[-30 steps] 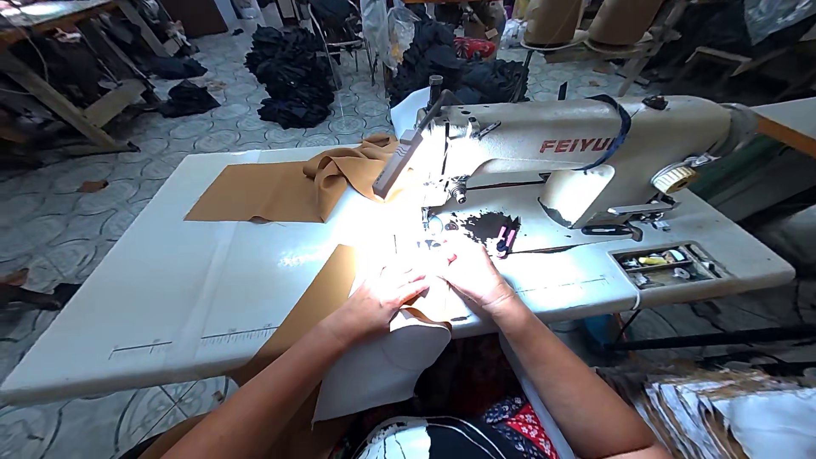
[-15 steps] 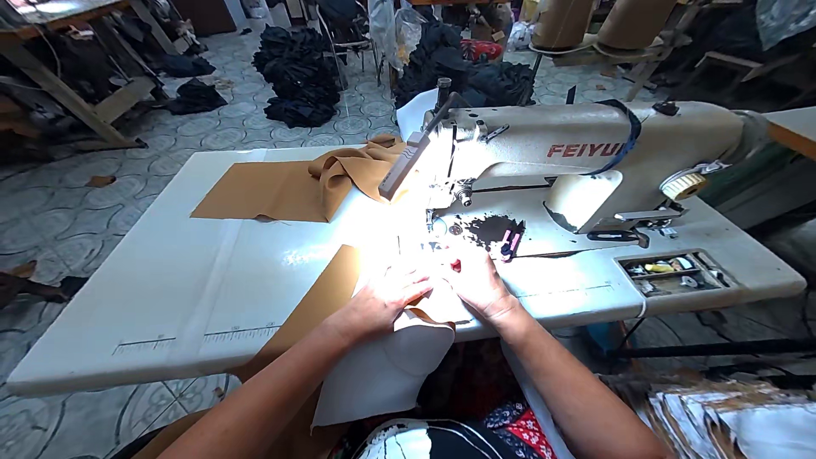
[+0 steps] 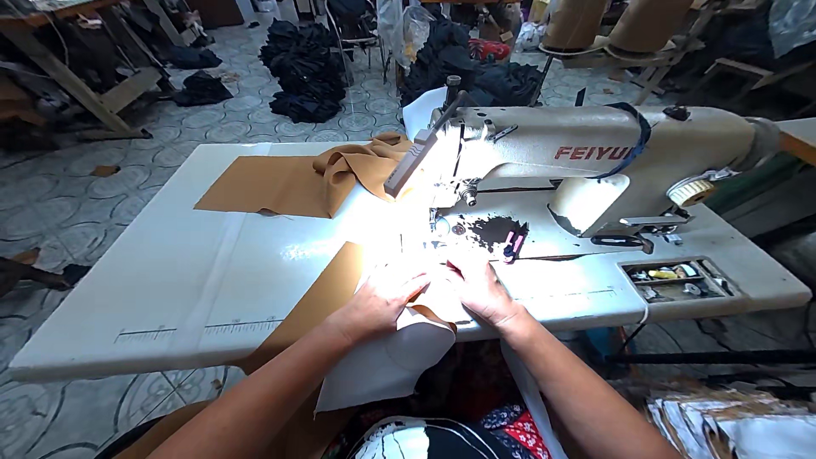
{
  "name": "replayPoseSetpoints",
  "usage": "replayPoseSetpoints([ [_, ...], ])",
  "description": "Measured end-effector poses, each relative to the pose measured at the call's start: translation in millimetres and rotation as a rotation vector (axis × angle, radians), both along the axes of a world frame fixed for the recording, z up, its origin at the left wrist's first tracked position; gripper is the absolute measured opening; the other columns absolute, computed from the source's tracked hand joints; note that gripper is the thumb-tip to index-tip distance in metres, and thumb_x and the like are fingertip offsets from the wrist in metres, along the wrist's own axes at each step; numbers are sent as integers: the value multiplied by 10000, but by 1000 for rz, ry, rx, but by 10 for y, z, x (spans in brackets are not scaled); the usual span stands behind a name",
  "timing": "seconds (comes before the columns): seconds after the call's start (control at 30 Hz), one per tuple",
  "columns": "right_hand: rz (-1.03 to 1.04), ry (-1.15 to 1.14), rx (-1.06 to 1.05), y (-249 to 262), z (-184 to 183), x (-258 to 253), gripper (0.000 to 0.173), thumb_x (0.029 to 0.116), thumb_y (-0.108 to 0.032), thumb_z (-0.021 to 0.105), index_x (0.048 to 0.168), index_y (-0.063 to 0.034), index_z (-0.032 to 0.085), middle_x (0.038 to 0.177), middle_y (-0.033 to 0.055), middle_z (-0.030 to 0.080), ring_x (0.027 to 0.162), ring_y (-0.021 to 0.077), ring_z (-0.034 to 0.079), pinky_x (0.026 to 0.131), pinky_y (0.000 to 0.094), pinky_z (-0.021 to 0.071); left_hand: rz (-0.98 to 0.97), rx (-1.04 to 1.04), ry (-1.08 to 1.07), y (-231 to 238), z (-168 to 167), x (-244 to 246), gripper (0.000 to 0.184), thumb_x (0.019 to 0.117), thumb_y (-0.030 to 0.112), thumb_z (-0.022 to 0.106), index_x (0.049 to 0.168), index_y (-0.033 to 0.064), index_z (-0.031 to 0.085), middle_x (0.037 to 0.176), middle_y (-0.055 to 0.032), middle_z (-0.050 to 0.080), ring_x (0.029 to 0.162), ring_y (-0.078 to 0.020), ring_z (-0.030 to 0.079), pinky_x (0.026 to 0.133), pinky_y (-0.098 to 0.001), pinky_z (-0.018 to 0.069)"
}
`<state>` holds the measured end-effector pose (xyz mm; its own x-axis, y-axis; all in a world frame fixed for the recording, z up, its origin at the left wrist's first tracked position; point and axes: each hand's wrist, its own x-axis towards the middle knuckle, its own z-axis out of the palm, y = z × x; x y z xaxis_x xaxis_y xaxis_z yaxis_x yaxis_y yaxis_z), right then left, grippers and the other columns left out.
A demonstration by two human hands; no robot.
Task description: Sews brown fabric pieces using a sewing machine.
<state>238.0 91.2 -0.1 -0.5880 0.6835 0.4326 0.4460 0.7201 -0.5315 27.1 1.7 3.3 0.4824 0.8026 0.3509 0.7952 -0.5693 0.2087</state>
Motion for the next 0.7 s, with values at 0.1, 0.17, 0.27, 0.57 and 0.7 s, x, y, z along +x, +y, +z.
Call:
replayPoseSetpoints([
  [0.1, 58, -50, 24, 13, -20, 30, 205, 976, -112, 605, 978, -5, 780, 977, 150, 740, 1002, 302, 695, 933, 496, 528, 6, 58, -16, 13, -26, 16, 391, 918, 117, 565, 1282, 80, 704, 1342, -95, 684, 1222, -321, 650, 973, -590, 482],
  [0.17, 63, -37, 43, 12, -31, 30, 200, 969, -114, 609, 960, -10, 780, 957, 144, 739, 983, 298, 695, 924, 494, 525, 18, 71, -11, 9, -30, 23, 386, 930, 132, 554, 1285, 92, 702, 1347, -82, 681, 1235, -305, 642, 982, -572, 481],
  [0.27, 48, -32, 40, -4, -33, 28, 209, 965, -123, 607, 975, -26, 792, 970, 137, 750, 994, 292, 700, 940, 502, 522, 28, 84, -9, 2, -37, 30, 394, 916, 128, 558, 1279, 92, 708, 1346, -84, 684, 1227, -302, 649, 979, -570, 479],
  [0.57, 2, -36, 91, -63, -43, 14, 189, 946, -109, 625, 938, -22, 792, 958, 153, 749, 994, 323, 702, 930, 539, 517, 46, 50, -2, -30, -24, 48, 401, 923, 133, 558, 1297, 93, 698, 1352, -85, 681, 1230, -323, 648, 997, -604, 465],
  [0.7, -14, -34, 103, -50, -61, 10, 202, 958, -114, 604, 984, -9, 774, 966, 161, 738, 981, 327, 699, 914, 534, 530, 95, 15, 13, -47, -34, 77, 410, 930, 160, 560, 1318, 125, 688, 1362, -63, 674, 1240, -316, 631, 1012, -599, 443],
])
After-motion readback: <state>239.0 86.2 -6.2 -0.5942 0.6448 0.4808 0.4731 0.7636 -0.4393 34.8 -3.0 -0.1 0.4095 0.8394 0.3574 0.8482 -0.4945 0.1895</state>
